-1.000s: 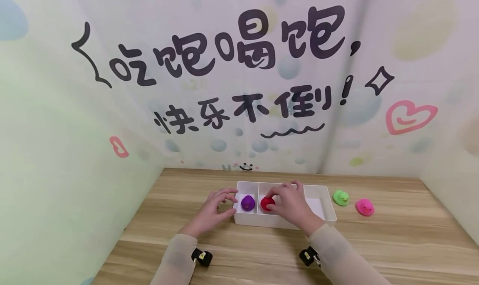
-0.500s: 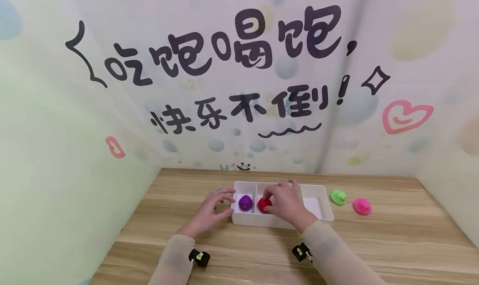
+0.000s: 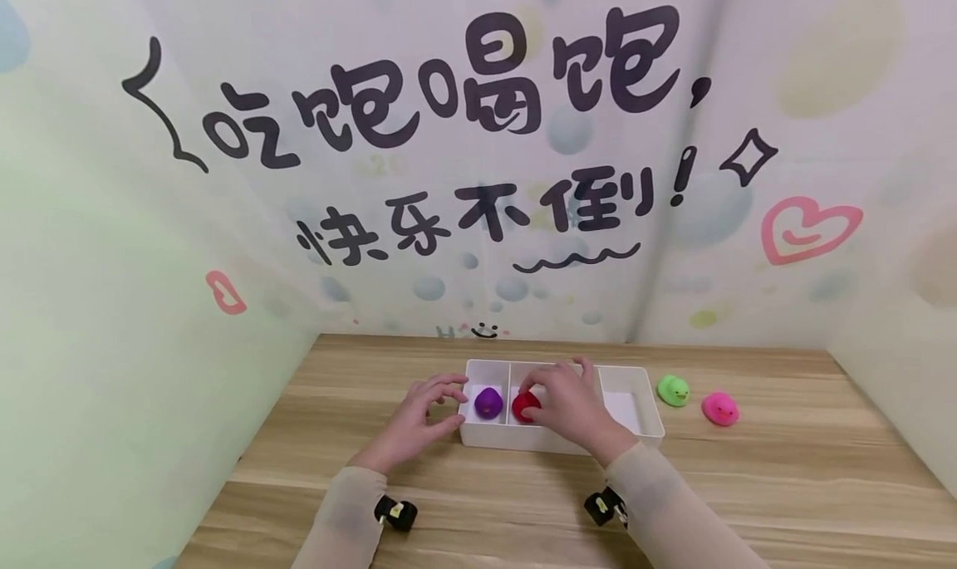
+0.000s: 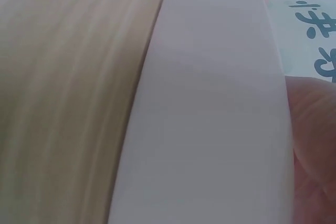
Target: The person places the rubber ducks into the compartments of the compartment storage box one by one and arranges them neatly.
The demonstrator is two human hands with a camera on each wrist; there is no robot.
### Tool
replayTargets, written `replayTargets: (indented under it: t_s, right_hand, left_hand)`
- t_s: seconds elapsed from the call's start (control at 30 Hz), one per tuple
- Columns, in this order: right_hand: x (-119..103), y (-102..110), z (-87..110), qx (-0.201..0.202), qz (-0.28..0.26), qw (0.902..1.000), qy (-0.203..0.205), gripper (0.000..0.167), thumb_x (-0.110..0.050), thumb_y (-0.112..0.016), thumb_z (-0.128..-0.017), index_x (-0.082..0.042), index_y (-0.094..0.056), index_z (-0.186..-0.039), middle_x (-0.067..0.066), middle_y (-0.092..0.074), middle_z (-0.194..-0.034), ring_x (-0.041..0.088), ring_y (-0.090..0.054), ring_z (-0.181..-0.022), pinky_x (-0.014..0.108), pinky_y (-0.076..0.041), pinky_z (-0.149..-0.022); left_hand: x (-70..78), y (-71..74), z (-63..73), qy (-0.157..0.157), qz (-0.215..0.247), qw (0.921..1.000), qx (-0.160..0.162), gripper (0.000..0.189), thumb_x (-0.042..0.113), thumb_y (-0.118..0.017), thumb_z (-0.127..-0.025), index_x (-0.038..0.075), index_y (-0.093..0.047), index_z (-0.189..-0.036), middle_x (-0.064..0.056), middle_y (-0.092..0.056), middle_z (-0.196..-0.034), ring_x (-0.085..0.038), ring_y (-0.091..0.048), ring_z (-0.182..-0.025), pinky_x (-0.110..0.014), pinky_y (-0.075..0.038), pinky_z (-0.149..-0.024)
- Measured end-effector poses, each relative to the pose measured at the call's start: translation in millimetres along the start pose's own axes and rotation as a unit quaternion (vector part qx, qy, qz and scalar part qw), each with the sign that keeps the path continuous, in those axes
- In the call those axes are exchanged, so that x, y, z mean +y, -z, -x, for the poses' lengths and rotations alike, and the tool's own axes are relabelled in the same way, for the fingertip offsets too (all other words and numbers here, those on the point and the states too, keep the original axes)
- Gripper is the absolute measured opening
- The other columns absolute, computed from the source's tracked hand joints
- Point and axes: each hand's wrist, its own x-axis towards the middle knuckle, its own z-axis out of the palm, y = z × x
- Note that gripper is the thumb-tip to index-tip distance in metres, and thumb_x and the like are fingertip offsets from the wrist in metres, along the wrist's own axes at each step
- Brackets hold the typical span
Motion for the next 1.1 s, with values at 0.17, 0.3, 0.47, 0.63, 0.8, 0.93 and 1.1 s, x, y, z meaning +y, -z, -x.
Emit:
replayTargets:
  t_s: [0.17, 0.3, 0.47, 0.63, 0.8, 0.93, 1.1]
  right_hand:
    - [3.0, 2.2, 6.1, 0.044, -0.024, 0.9985, 0.024, 0.022, -0.02, -0.09, -0.08, -0.023, -0.075, -0.096, -0.006, -0.076, -0.104, 0.024, -0.065, -0.11, 0.065, -0.019, -0.114]
    - [5.3, 5.9, 11.3, 0.082, -0.046, 0.9947, 0.041, 0.023, -0.015, -0.089, -0.08, -0.021, -0.076, -0.098, -0.005, -0.075, -0.106, 0.023, -0.065, -0.112, 0.062, -0.022, -0.112]
    - [7.5, 11.2, 19.6, 0.11, -0.052, 0.9916, 0.043, 0.025, -0.014, -0.089, -0.08, -0.022, -0.075, -0.099, -0.006, -0.074, -0.107, 0.022, -0.065, -0.112, 0.06, -0.023, -0.111]
    - [11.7, 15.6, 29.4, 0.136, -0.047, 0.9883, 0.052, 0.027, -0.011, -0.09, -0.078, -0.021, -0.074, -0.098, -0.006, -0.073, -0.105, 0.022, -0.066, -0.11, 0.061, -0.025, -0.108]
    - [15.3, 20.4, 38.2, 0.157, -0.046, 0.9851, 0.054, 0.029, -0.009, -0.091, -0.076, -0.019, -0.075, -0.099, -0.004, -0.074, -0.105, 0.023, -0.066, -0.109, 0.061, -0.026, -0.106]
    - [18.1, 22.8, 43.1, 0.168, -0.046, 0.9834, 0.05, 0.03, -0.008, -0.091, -0.076, -0.018, -0.075, -0.099, -0.003, -0.075, -0.106, 0.025, -0.065, -0.109, 0.057, -0.028, -0.101]
    - [22.2, 25.0, 49.2, 0.177, -0.048, 0.982, 0.048, 0.03, -0.007, -0.09, -0.076, -0.017, -0.074, -0.098, -0.001, -0.074, -0.105, 0.027, -0.064, -0.108, 0.053, -0.03, -0.097]
  left_hand:
    - [1.6, 0.4, 0.2, 0.008, 0.003, 1.0, -0.004, 0.021, 0.014, -0.073, -0.096, 0.014, -0.068, -0.116, 0.0, -0.053, -0.153, -0.034, -0.05, -0.122, -0.05, -0.044, -0.094]
    - [1.0, 0.4, 0.4, 0.013, 0.004, 0.9999, -0.006, 0.022, 0.013, -0.073, -0.096, 0.013, -0.068, -0.117, 0.0, -0.053, -0.154, -0.034, -0.05, -0.123, -0.049, -0.044, -0.094]
    - [1.4, 0.8, 0.6, 0.01, 0.001, 0.9999, -0.006, 0.022, 0.013, -0.073, -0.096, 0.012, -0.068, -0.117, -0.001, -0.053, -0.154, -0.035, -0.051, -0.122, -0.05, -0.044, -0.093]
    - [2.4, 0.8, 0.6, 0.009, 0.003, 0.9999, -0.008, 0.022, 0.013, -0.073, -0.096, 0.012, -0.068, -0.117, -0.001, -0.053, -0.154, -0.036, -0.05, -0.123, -0.051, -0.044, -0.094]
    - [3.5, 0.9, 1.1, 0.004, 0.004, 0.9999, -0.01, 0.023, 0.013, -0.073, -0.095, 0.011, -0.068, -0.117, -0.003, -0.053, -0.154, -0.036, -0.05, -0.123, -0.055, -0.045, -0.096]
    - [2.9, 1.0, 1.0, 0.002, 0.0, 0.9999, -0.01, 0.023, 0.015, -0.073, -0.096, 0.012, -0.068, -0.118, -0.003, -0.052, -0.154, -0.035, -0.051, -0.123, -0.053, -0.045, -0.096]
    - [2.2, 1.4, 0.7, 0.001, -0.001, 1.0, -0.008, 0.022, 0.015, -0.073, -0.096, 0.012, -0.068, -0.117, -0.004, -0.053, -0.154, -0.035, -0.051, -0.123, -0.051, -0.045, -0.094]
